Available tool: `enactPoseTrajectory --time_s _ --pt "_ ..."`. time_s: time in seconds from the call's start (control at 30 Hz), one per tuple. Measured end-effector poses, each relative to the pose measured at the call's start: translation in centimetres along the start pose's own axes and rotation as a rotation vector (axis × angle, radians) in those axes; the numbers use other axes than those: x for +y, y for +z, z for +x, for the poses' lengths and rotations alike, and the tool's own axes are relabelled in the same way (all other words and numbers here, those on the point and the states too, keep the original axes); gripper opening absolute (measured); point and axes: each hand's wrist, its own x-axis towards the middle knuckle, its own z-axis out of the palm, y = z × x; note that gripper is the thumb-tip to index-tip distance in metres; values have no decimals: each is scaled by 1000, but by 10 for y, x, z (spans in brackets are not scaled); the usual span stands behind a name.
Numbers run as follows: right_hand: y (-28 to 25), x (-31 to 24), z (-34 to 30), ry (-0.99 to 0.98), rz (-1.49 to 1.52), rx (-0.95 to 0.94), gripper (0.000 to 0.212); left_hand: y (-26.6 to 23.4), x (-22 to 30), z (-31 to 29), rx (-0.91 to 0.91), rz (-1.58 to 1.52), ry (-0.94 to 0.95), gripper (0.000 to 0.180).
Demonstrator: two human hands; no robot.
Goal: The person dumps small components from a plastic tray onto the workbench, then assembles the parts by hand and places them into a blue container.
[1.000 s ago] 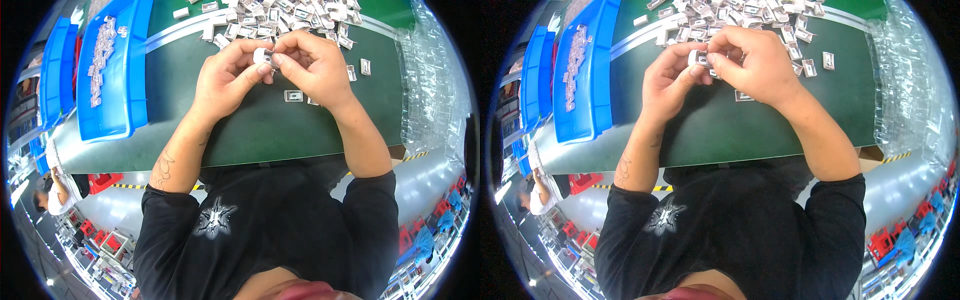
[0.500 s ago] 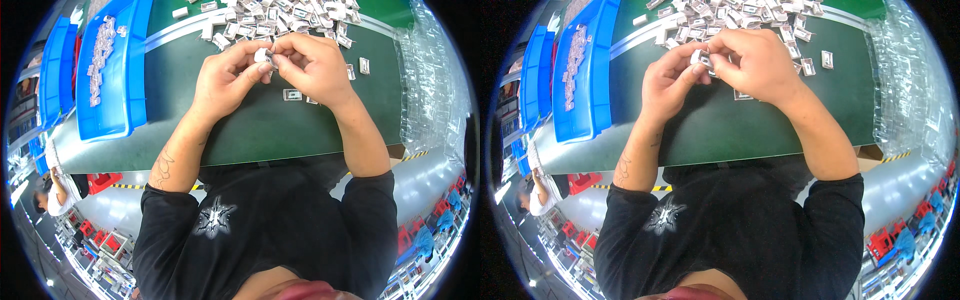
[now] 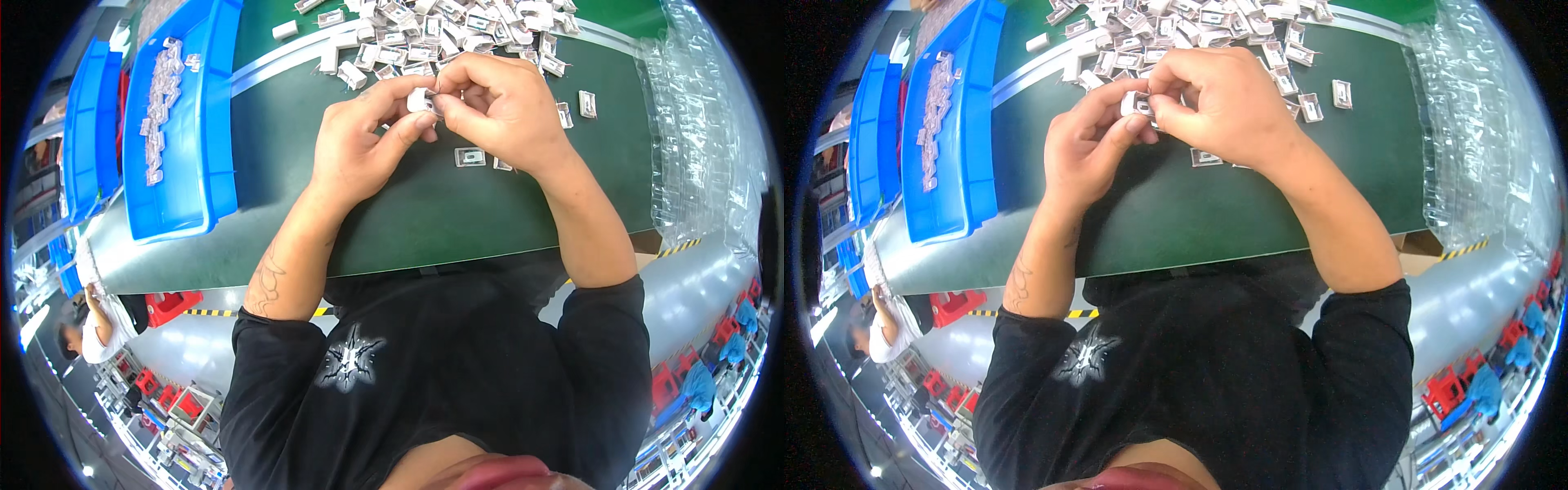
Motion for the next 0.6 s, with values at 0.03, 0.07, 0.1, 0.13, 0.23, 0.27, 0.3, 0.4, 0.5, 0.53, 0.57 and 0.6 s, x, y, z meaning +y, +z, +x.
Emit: enactPoseTrajectory --time_s 0.03,0.07,0.1,0.13,0.23,0.27,0.3,0.4,0.5,0.53,0.57,0.6 --pt "0 1 -1 -19 13 22 8 0 0 0 3 -13 -19 32" --pt "3 2 -1 -1 -1 3 8 1 0 0 0 -8 -4 32" --pt "7 4 -1 15 65 40 7 2 -1 1 20 -18 32 32" --pt "9 6 -1 50 148 82 6 2 -1 1 43 -28 24 33" --pt "15 11 -3 30 310 174 5 5 -2 0 94 2 98 33" --pt "16 12 -3 14 286 169 5 6 -2 0 86 10 136 33" --pt "15 12 -4 43 318 179 6 6 -2 0 126 -41 158 34" --pt "11 6 -4 52 356 211 8 3 -2 1 183 -93 163 35" --pt "2 -2 -5 -280 -92 296 15 -6 0 4 203 31 240 38" --pt "3 -4 -5 -398 -114 249 21 -9 1 5 206 158 303 40" --pt "3 -5 -4 -458 -177 188 22 -12 2 5 209 289 330 42" --pt "5 -5 -3 -476 -232 153 24 -13 4 6 210 289 362 42"
